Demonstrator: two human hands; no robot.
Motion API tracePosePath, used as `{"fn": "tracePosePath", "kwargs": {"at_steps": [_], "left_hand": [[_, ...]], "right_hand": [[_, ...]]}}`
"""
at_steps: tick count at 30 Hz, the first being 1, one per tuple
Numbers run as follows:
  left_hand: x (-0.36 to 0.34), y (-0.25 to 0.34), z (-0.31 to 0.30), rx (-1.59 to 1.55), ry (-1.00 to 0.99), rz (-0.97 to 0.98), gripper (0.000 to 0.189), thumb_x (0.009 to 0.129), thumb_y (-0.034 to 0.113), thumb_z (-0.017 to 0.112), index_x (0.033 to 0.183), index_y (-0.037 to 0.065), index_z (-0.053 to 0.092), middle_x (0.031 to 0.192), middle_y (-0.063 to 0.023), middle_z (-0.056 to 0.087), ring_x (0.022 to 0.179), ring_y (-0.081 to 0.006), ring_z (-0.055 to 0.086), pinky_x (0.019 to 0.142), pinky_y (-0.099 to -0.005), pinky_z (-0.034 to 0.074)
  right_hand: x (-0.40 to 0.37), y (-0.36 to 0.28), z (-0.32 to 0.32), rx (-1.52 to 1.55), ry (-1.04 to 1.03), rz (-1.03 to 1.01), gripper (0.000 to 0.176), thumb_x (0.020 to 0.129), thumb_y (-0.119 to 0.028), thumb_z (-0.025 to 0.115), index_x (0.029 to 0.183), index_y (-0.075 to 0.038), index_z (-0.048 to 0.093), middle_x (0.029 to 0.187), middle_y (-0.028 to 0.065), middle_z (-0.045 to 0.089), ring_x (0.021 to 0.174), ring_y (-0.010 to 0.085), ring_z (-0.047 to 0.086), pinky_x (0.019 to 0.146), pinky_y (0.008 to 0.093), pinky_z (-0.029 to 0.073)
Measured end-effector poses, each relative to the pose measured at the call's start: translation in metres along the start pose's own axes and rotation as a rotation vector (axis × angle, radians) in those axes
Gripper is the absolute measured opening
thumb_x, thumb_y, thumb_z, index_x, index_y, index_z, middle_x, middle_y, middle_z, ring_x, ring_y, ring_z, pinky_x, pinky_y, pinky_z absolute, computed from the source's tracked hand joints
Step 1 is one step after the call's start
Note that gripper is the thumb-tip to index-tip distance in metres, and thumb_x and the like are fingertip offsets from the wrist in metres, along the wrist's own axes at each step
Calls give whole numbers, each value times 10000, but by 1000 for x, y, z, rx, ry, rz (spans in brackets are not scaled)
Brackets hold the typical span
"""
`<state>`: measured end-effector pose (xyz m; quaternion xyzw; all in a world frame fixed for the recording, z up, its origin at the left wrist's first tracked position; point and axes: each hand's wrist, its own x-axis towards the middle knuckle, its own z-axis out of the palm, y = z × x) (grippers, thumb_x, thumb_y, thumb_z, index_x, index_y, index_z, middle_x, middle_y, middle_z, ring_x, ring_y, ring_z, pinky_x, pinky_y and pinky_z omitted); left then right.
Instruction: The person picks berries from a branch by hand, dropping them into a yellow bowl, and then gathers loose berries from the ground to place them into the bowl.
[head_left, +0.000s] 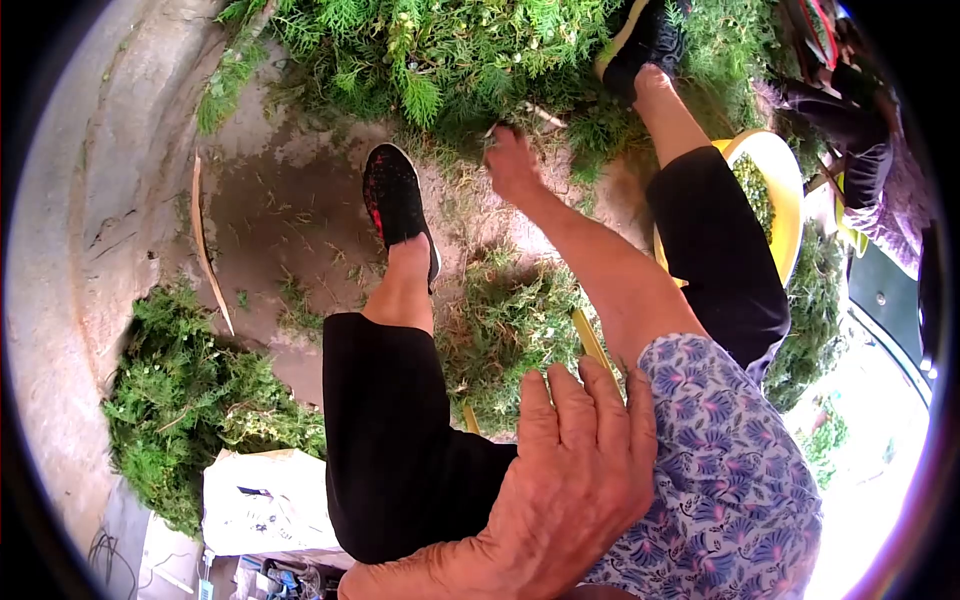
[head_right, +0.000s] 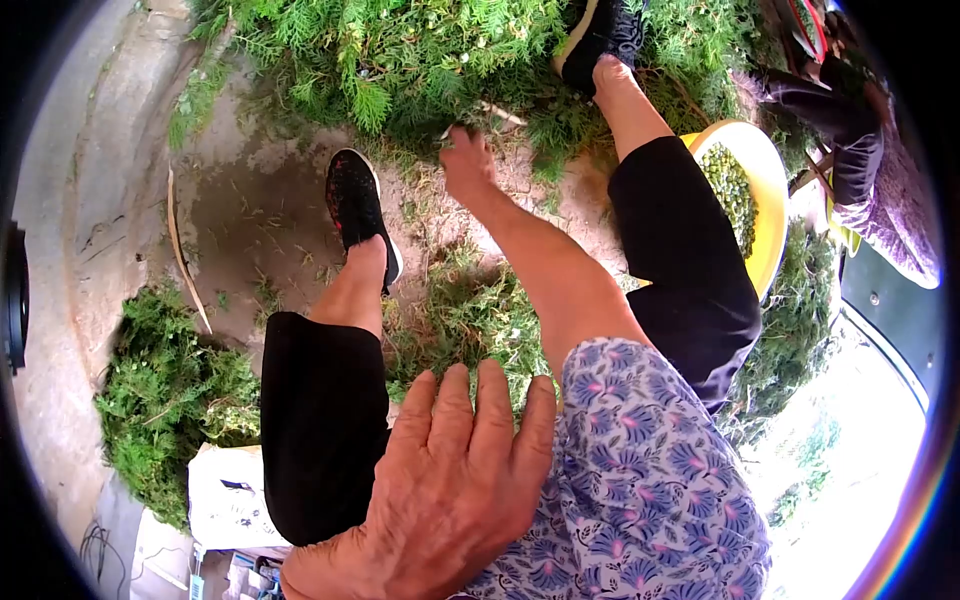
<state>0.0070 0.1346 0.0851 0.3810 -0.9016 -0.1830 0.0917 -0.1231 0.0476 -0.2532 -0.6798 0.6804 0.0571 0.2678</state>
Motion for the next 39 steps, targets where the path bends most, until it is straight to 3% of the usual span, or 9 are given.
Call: {"fn": "tracePosePath", "kwargs": {"at_steps": [4,7,14,16,18,22,28,35,39], "left_hand": [[0,1,-7,-23,-83,-21,319,765,122,530,1036,-36,594,931,-201,586,884,-316,570,810,-407,469],[-4,2,1,51,23,25,306,772,120,530,1029,-28,602,952,-207,589,889,-314,568,817,-408,468],[4,-2,-11,23,-43,46,321,774,128,534,1053,-17,600,977,-208,594,904,-318,572,827,-414,464],[15,-5,-26,-165,-384,65,315,829,129,512,1109,1,579,1010,-220,576,937,-343,584,800,-458,490],[2,-2,-8,-67,-200,60,321,801,130,522,1082,-10,588,990,-211,586,921,-331,580,810,-435,477],[-1,6,1,0,-59,-13,337,770,136,530,1059,-24,597,963,-196,599,897,-308,576,814,-412,466],[3,5,-6,18,-108,3,349,766,143,527,1064,-25,597,961,-193,599,875,-292,576,808,-410,464],[-2,4,-1,-18,-70,13,349,772,143,533,1070,-28,594,982,-205,593,897,-310,577,819,-414,462],[-4,-1,-2,53,-54,73,357,779,143,534,1083,-38,587,1006,-221,587,930,-330,575,828,-428,461]], "right_hand": [[-57,3,16,37,-98,-225,78,789,-39,569,818,26,604,1186,193,484,1154,326,462,906,401,500],[-47,23,11,438,85,127,118,802,-43,580,895,23,548,1088,238,509,1019,333,555,838,367,528],[20,40,-9,283,246,41,191,751,-78,670,924,-51,595,1391,247,316,1192,398,413,1015,417,364],[16,31,-10,261,183,98,205,742,-74,674,936,-64,606,1395,238,311,1203,401,398,1014,422,360],[3,24,-8,-100,-182,-82,245,731,-68,675,969,-50,616,1409,211,301,1205,395,393,1026,432,337],[-48,39,26,187,-83,-157,227,761,-79,659,983,-50,623,1394,183,341,1250,332,373,1055,435,312],[-13,59,5,747,344,152,183,737,-3,622,912,4,569,903,161,571,843,257,574,751,344,477],[-12,56,46,758,286,151,139,759,-97,685,825,-9,601,718,63,587,641,124,558,569,273,473],[-10,18,57,514,304,148,159,755,-115,687,827,-8,594,817,159,622,749,279,614,658,378,489]]}}
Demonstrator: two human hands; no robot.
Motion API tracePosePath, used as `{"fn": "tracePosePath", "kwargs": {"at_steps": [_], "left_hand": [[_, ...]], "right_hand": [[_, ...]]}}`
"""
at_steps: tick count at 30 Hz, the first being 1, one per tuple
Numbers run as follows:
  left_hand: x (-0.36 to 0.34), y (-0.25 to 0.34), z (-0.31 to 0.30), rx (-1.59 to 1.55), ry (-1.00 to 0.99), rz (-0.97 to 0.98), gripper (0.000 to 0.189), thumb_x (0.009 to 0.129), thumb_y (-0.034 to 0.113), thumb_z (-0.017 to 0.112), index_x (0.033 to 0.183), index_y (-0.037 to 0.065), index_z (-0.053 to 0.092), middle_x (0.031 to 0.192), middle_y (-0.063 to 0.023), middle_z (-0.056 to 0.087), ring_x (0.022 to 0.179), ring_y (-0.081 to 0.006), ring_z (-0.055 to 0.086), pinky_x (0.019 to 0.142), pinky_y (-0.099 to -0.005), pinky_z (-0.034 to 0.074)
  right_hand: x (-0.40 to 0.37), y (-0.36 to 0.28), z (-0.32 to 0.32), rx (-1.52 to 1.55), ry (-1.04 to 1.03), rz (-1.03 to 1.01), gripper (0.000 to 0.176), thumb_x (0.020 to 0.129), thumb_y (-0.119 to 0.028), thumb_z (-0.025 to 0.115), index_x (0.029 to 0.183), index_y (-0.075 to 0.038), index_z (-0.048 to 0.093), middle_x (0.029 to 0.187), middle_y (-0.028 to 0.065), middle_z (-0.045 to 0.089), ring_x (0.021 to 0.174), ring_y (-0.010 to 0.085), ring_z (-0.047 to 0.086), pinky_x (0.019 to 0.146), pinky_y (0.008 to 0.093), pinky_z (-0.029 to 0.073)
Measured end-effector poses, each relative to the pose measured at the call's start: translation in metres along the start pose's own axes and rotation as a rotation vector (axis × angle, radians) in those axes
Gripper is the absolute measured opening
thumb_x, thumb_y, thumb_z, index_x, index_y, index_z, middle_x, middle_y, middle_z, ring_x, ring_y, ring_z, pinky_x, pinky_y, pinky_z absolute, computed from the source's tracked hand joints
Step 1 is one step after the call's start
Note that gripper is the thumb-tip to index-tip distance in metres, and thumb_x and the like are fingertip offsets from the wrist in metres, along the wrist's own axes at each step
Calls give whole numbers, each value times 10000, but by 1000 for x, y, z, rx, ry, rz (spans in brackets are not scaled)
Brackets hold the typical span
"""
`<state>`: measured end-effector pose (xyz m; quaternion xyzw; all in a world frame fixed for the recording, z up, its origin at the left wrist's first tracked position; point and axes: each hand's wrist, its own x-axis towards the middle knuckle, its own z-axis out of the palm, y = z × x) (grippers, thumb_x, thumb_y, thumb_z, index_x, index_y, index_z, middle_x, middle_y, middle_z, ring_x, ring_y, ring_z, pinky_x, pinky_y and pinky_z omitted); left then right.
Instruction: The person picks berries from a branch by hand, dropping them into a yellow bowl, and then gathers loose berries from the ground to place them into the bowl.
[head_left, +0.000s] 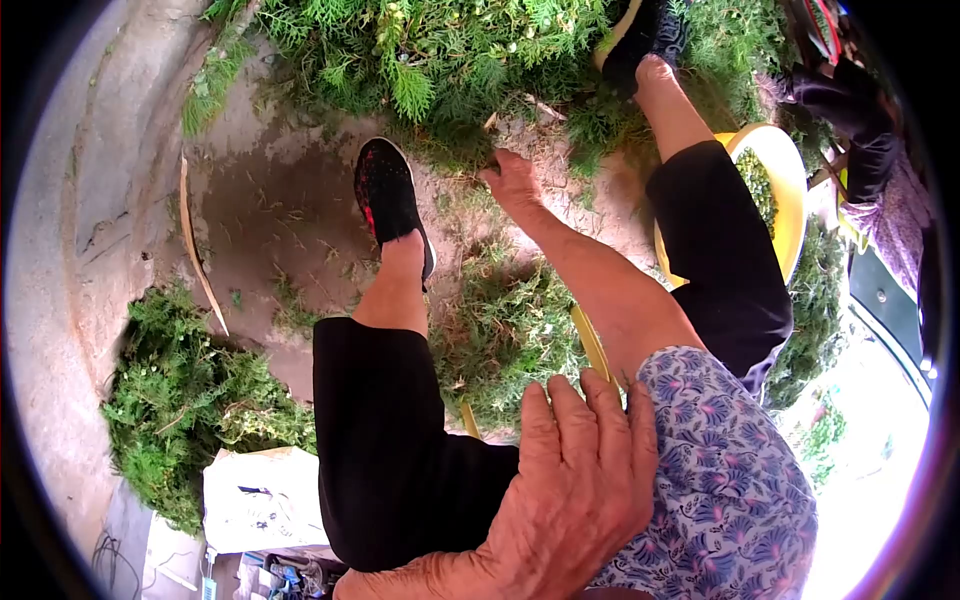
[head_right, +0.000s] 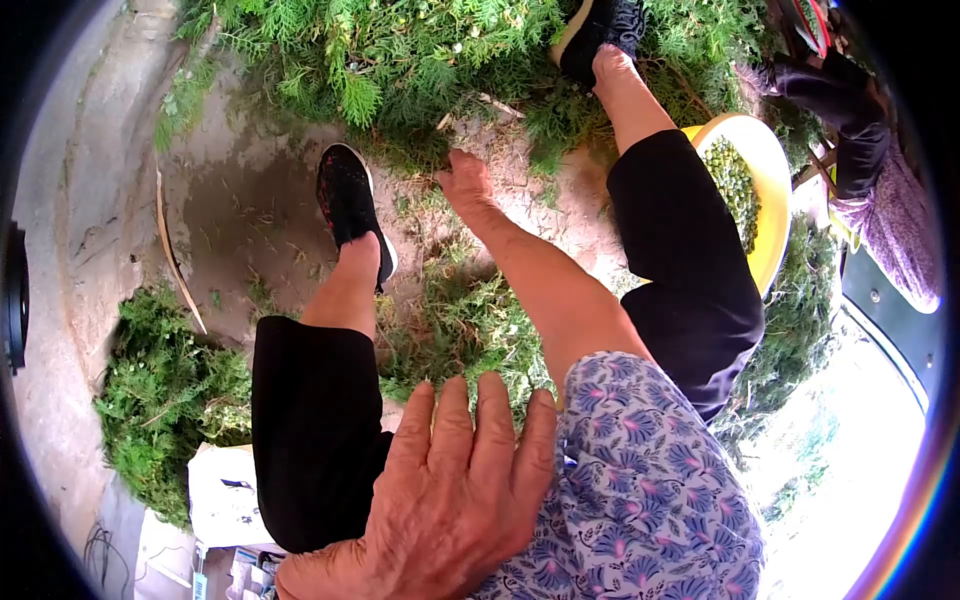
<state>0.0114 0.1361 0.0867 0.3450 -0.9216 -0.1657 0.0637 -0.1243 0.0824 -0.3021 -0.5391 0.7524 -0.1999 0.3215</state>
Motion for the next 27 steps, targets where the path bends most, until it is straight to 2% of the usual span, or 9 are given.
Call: {"fn": "tracePosePath", "kwargs": {"at_steps": [2,5,10,11,14,16,22,26,27], "left_hand": [[0,-2,-1,17,-3,21,361,781,142,533,1087,-41,585,1012,-227,585,936,-335,573,828,-432,461],[-2,1,2,-17,-19,-4,359,784,145,529,1089,-35,586,1017,-229,583,927,-335,572,829,-432,462],[2,3,1,-5,-7,-105,359,799,188,506,1088,-5,596,965,-188,605,930,-316,576,858,-426,455],[3,1,-7,-6,-9,-105,359,799,188,506,1088,-5,596,965,-188,605,930,-316,576,858,-426,455],[5,-11,-19,-210,-325,50,316,830,139,512,1103,-1,588,989,-224,581,928,-354,589,801,-459,490],[-3,-14,-1,373,133,100,363,816,237,471,1080,30,608,941,-133,623,925,-272,596,890,-423,444],[-4,-26,-10,568,173,209,324,822,266,448,999,75,641,908,-86,638,904,-231,620,917,-404,441],[-2,-15,-8,446,219,120,311,823,261,439,960,75,647,879,-81,638,902,-224,623,914,-395,445],[2,-13,-20,101,-66,75,317,822,199,478,1049,17,604,987,-165,603,942,-293,598,875,-438,458]], "right_hand": [[-1,-11,8,-237,23,147,167,746,-107,678,854,-10,594,855,193,620,797,344,611,692,395,491],[-11,-8,6,-81,-25,156,179,747,-97,667,888,-14,597,887,197,616,787,349,609,704,412,496],[-10,10,-25,211,56,222,153,789,-77,612,937,-52,646,935,134,544,690,178,580,546,282,505],[-1,17,-25,38,134,126,140,784,-67,628,920,-34,634,930,136,548,705,171,579,515,297,491],[28,18,-25,166,112,102,169,759,-53,646,919,-13,611,924,158,540,758,259,589,598,367,498],[40,10,-22,-95,249,-190,208,721,-25,656,916,5,590,901,179,533,821,355,569,697,433,474],[46,11,-21,-46,74,-78,248,690,0,644,930,-53,608,830,156,587,848,347,566,745,416,465],[43,18,-26,3,180,-134,237,675,-7,644,906,-50,612,802,143,638,767,302,614,699,356,493],[42,19,-26,-51,159,-180,244,671,-11,649,909,-50,615,799,144,636,771,301,618,698,353,495]]}}
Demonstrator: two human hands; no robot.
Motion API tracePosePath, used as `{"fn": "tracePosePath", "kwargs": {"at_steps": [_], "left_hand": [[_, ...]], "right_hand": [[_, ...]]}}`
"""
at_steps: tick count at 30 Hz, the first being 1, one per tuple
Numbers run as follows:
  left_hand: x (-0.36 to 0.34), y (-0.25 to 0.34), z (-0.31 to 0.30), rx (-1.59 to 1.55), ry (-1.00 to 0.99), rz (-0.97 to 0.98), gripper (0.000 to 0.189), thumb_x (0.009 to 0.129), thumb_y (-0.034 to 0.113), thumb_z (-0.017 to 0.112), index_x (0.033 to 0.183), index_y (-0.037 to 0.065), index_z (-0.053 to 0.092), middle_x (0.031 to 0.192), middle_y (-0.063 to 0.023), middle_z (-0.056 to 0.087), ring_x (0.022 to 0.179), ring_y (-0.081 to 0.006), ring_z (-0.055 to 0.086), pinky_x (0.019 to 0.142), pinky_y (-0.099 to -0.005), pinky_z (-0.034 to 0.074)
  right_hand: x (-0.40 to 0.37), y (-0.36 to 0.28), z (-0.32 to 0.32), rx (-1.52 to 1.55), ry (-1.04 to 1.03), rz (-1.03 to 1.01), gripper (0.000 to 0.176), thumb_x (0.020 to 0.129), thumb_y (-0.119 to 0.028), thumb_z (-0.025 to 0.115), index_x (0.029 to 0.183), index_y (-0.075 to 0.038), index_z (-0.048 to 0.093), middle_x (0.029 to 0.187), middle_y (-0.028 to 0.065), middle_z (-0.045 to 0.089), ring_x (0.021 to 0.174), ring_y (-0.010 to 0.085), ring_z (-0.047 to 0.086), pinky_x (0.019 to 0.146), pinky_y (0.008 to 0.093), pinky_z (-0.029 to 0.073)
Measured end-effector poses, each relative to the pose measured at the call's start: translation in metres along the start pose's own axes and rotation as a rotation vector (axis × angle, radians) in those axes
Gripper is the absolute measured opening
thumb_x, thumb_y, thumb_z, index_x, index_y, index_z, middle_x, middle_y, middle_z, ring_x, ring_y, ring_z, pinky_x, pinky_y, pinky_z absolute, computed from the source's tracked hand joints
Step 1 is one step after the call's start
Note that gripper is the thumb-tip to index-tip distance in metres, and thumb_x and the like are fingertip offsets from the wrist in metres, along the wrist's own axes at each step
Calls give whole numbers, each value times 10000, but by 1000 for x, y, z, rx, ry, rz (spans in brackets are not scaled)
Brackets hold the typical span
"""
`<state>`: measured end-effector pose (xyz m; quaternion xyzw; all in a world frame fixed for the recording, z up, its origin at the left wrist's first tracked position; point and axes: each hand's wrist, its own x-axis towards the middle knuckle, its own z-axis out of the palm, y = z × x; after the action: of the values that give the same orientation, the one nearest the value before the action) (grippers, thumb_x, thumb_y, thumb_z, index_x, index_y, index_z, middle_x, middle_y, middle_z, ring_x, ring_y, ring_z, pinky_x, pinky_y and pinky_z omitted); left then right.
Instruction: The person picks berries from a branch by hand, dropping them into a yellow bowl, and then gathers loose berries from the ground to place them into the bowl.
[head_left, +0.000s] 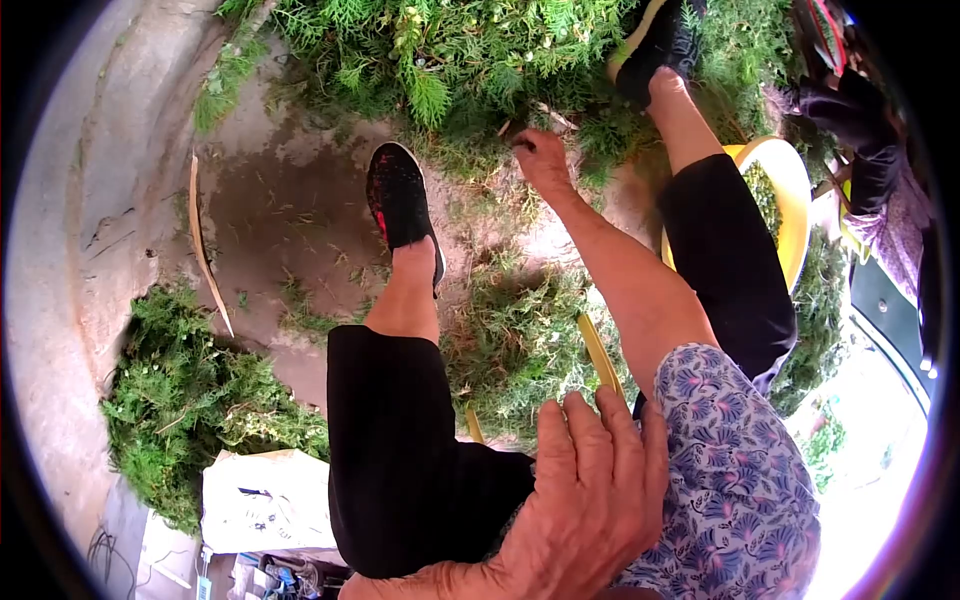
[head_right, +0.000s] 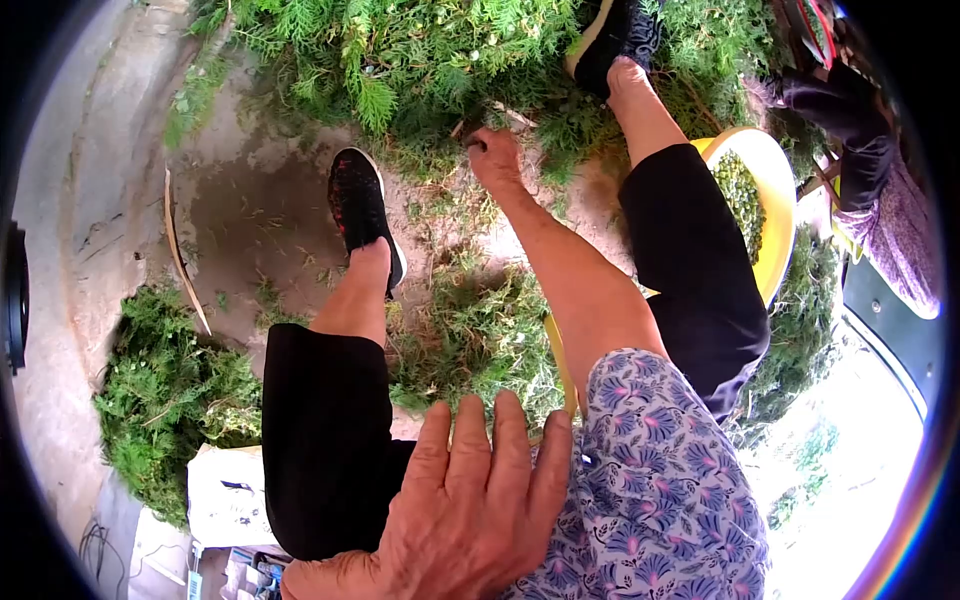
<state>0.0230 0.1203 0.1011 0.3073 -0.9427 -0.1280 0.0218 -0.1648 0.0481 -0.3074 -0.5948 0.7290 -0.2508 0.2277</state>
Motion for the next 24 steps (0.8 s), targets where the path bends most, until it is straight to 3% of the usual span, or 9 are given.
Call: {"fn": "tracePosePath", "kwargs": {"at_steps": [1,5,7,8,10,13,16,20,24], "left_hand": [[1,0,-7,-357,-272,-20,365,822,138,517,1138,-40,561,1095,-249,567,982,-363,573,836,-481,470],[1,-5,1,-342,-296,-11,395,814,148,528,1165,-31,549,1109,-244,565,987,-364,573,839,-486,468],[-2,-14,25,478,384,85,313,825,241,429,962,60,645,875,-85,637,883,-215,623,897,-389,453],[-4,-11,24,477,382,84,313,825,241,429,962,60,645,875,-85,637,883,-215,623,897,-389,453],[-3,-4,17,379,220,50,318,816,237,468,999,38,636,916,-103,638,881,-247,619,874,-407,461],[-5,6,26,129,139,12,354,794,253,539,1050,22,621,978,-123,634,884,-302,611,857,-423,464],[9,2,-7,-335,-239,-27,316,831,137,514,1105,-2,586,991,-231,582,929,-359,591,811,-465,488],[8,10,-3,-191,-191,-134,408,760,272,594,1085,25,613,1005,-134,630,908,-340,603,877,-432,454],[13,3,-7,-374,-276,-55,333,823,131,531,1125,-2,577,1024,-234,582,933,-368,588,840,-483,476]], "right_hand": [[-1,-1,3,0,0,2,244,671,-11,649,909,-50,615,799,144,636,771,301,618,698,353,495],[-2,-20,22,65,-112,185,289,672,-33,665,957,-41,620,860,182,605,878,339,581,762,397,474],[-9,-31,26,-81,-117,184,293,683,-40,674,967,-10,604,955,225,567,920,376,559,788,423,468],[-11,-29,27,-80,-120,185,293,683,-40,674,967,-10,604,955,225,567,920,376,559,788,423,468],[-11,-19,27,-113,-28,37,282,701,-44,674,966,8,593,867,188,599,818,306,610,709,383,501],[-18,-22,-20,616,-208,682,171,732,-49,650,866,31,583,690,123,614,592,188,615,505,292,492],[-39,-12,-41,954,-200,772,99,776,13,599,872,27,582,725,97,611,601,161,615,478,267,492],[-49,-5,-44,1143,-113,883,107,778,41,571,885,44,578,784,116,612,604,190,615,469,270,503],[-45,-8,-41,969,-93,843,193,790,35,557,978,31,597,833,110,616,710,235,659,479,276,527]]}}
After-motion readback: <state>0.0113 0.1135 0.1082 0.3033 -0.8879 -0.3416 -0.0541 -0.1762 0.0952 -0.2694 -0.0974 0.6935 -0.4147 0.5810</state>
